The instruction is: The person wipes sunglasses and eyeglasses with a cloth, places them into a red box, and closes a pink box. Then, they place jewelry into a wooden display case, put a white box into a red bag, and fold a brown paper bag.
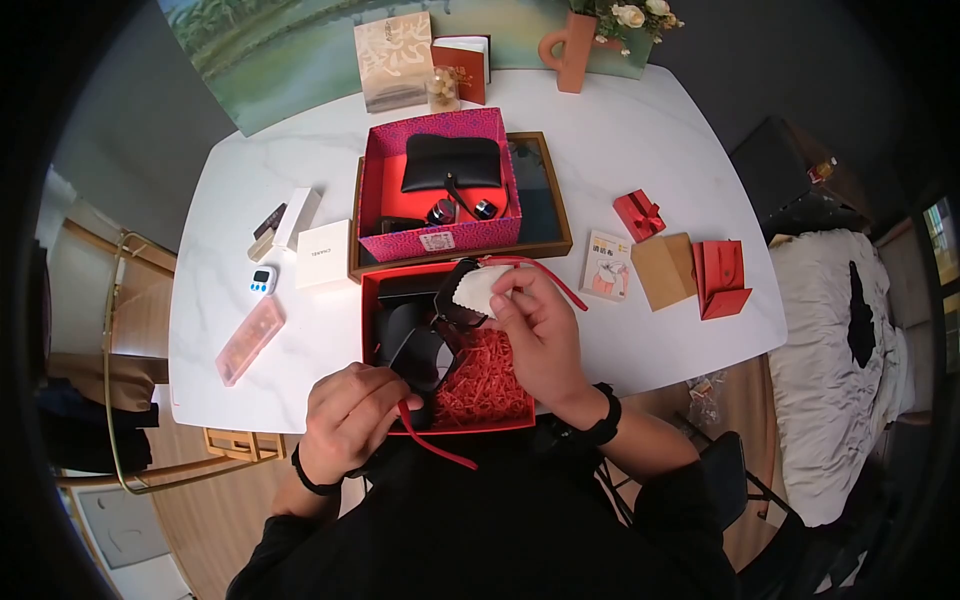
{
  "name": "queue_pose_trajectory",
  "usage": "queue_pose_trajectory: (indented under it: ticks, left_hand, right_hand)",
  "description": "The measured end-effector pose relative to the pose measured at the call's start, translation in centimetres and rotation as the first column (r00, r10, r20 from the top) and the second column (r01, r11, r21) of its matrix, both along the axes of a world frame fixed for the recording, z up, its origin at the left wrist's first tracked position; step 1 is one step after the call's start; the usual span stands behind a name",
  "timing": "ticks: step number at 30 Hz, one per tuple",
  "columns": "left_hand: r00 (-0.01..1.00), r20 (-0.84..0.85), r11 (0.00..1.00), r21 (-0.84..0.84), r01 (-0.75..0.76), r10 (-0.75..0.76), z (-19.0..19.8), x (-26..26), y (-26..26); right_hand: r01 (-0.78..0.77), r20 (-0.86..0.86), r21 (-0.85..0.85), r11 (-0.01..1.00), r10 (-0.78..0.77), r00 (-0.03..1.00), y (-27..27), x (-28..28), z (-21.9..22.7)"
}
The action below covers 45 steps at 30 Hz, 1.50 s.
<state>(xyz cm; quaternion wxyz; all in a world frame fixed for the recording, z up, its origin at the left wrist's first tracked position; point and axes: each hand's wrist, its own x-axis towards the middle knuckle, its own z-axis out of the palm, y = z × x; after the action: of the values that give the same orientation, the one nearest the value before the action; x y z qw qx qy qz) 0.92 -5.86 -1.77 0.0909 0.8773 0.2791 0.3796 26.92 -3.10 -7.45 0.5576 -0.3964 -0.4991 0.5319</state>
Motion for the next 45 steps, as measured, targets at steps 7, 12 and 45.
queue_pose_trajectory:
  ticks: [7, 12, 45]
  left_hand:
    - [1.000, -0.005, 1.000, 0.017, -0.004, 0.005, -0.1, 0.1, 0.1]
    - [0.999, -0.051, 0.996, 0.087, -0.014, 0.018, 0.0, 0.3, 0.2]
    - [0.997, -0.012, 0.993, 0.095, -0.070, 0.072, 0.2, -0.5, 0.7]
  right_hand:
    - [-0.017, -0.229, -0.284, 0.959, -0.051, 0.972, 0.6, -0.2, 0.5]
    - [-0.199, -0.348, -0.344, 0.918, 0.073, 0.935, 1.3, 0.8, 0.2]
    - [-0.251, -0.189, -0.408, 0.878, 0.188, 0.964, 1.0, 1.8, 1.2]
